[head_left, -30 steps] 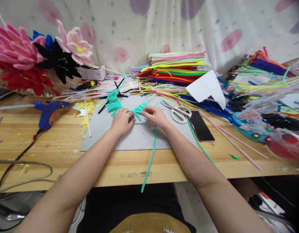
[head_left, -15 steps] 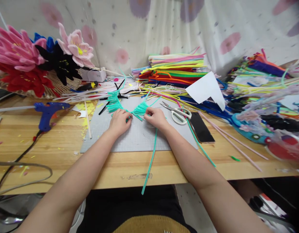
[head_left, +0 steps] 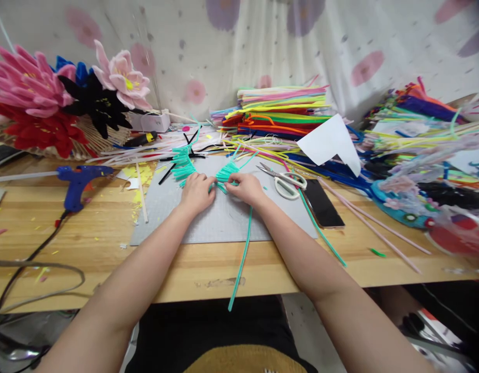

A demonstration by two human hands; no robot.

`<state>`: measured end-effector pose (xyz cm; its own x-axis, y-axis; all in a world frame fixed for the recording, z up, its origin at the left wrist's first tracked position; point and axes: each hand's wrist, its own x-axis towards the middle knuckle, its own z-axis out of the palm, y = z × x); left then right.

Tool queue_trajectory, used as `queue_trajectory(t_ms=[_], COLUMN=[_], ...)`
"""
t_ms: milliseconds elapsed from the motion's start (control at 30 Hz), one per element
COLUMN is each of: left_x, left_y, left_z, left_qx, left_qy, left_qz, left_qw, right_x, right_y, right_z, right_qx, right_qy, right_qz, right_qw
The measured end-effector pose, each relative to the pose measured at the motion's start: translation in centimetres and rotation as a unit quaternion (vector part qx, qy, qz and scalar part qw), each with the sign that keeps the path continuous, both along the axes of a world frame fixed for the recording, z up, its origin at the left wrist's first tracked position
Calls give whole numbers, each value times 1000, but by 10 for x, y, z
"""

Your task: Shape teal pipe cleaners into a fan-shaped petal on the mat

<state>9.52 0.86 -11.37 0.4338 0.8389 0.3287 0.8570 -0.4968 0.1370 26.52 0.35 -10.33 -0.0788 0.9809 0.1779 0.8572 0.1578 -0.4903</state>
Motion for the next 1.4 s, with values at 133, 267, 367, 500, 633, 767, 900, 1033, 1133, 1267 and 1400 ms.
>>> queue_trajectory(t_ms=[133, 267, 367, 500, 633, 767, 900, 1033, 1133, 1267, 1400], left_x=[0, -2, -3, -5, -5, -4, -3, -4, -5, -6, -10], left_y=[3, 2, 1, 1, 1, 1, 0, -2, -4, -5, -7], left_z=[0, -1, -1, -1, -1, 0, 1, 1, 1, 2, 6], left_qx=[1, -6, -14, -23, -24, -23, -17, -21, -17, -20, -65], left_qy=[9, -1, -7, -19, -21, -13, -7, -25, -27, -42, -94], left_qz=[-8, -9, -13, -24, -23, -19, -13, -6, -2, 0, -18], left_qw=[1000, 1000, 1000, 999, 999, 999, 1000, 999, 999, 999, 993], right_x=[-2, -3, -2, -1, -6, -11, -12, -5, 0, 1, 4], right_y=[0, 1, 3, 2, 1, 0, 1, 5, 8, 12, 16], right_z=[1, 5, 8, 12, 14, 12, 10, 10, 9, 3, -4], right_qx=[-7, 13, 26, 30, 50, 61, 52, 2, -35, -56, -81], right_qy=[-29, -62, -85, -122, -143, -145, -129, -105, -68, -3, 59], right_qz=[-9, 18, 69, 128, 135, 103, 105, 101, 124, 132, 108], right_qw=[1000, 998, 994, 984, 979, 982, 985, 989, 989, 990, 989])
